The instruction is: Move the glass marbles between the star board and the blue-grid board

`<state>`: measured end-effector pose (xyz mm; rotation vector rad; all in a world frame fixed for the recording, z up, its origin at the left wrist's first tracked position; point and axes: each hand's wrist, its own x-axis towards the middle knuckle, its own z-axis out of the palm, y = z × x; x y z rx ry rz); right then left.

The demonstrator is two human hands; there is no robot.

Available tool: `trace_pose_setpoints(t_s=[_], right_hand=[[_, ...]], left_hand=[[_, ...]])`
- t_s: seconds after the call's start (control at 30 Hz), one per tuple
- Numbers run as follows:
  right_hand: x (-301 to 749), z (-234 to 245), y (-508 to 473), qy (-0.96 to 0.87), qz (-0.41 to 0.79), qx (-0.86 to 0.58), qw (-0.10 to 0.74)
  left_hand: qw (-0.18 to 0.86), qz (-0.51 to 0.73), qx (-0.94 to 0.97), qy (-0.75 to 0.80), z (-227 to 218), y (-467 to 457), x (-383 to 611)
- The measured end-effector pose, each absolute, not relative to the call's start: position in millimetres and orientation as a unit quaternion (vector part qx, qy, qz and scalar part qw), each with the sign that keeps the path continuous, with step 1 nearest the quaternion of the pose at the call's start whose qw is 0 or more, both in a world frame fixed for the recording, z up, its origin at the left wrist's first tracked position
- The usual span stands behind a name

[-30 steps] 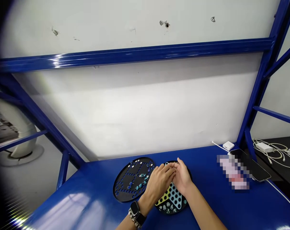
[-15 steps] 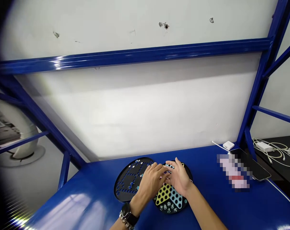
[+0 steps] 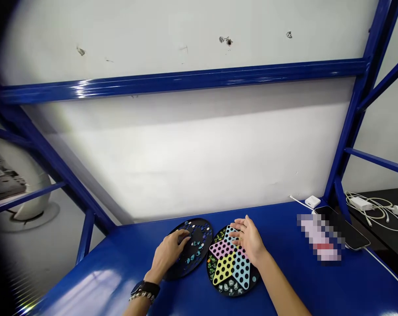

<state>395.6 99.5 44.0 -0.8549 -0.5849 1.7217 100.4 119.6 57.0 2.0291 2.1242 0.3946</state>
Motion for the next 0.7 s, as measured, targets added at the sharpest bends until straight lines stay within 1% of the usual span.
trace_pose_setpoints(t_s=[0.1, 0.23, 0.3, 0.37, 0.5, 0.6, 0.7], right_hand=[[405.0, 41.1, 105.9, -0.258, 0.681, -0.383, 0.569], [422.6, 30.7, 117.7, -0.292, 0.572, -0.46, 0.613], [429.2, 25.4, 122.3, -0.309, 0.532, -0.487, 0.62], [432.7, 21.8, 124.8, -0.325, 0.509, -0.505, 0.617], [432.9, 17.9, 126.0, -0.359, 0.483, -0.527, 0.6], [431.7, 15.4, 126.6, -0.377, 0.472, -0.528, 0.597], [431.2, 14.3, 126.8, -0.376, 0.475, -0.519, 0.603]], left_hand=[[0.109, 0.17, 0.675, 0.71, 60.3, 117.0, 106.3], [0.122, 0.2, 0.71, 0.664, 72.2, 113.0, 133.7], [0.142, 0.182, 0.755, 0.613, 75.1, 110.6, 154.5], [0.146, 0.131, 0.797, 0.572, 74.2, 109.4, 176.1], [0.077, 0.018, 0.824, 0.561, 67.7, 114.7, 206.9], [0.057, 0.004, 0.827, 0.56, 68.5, 118.8, 213.8], [0.071, 0.018, 0.831, 0.551, 77.6, 110.1, 213.6]])
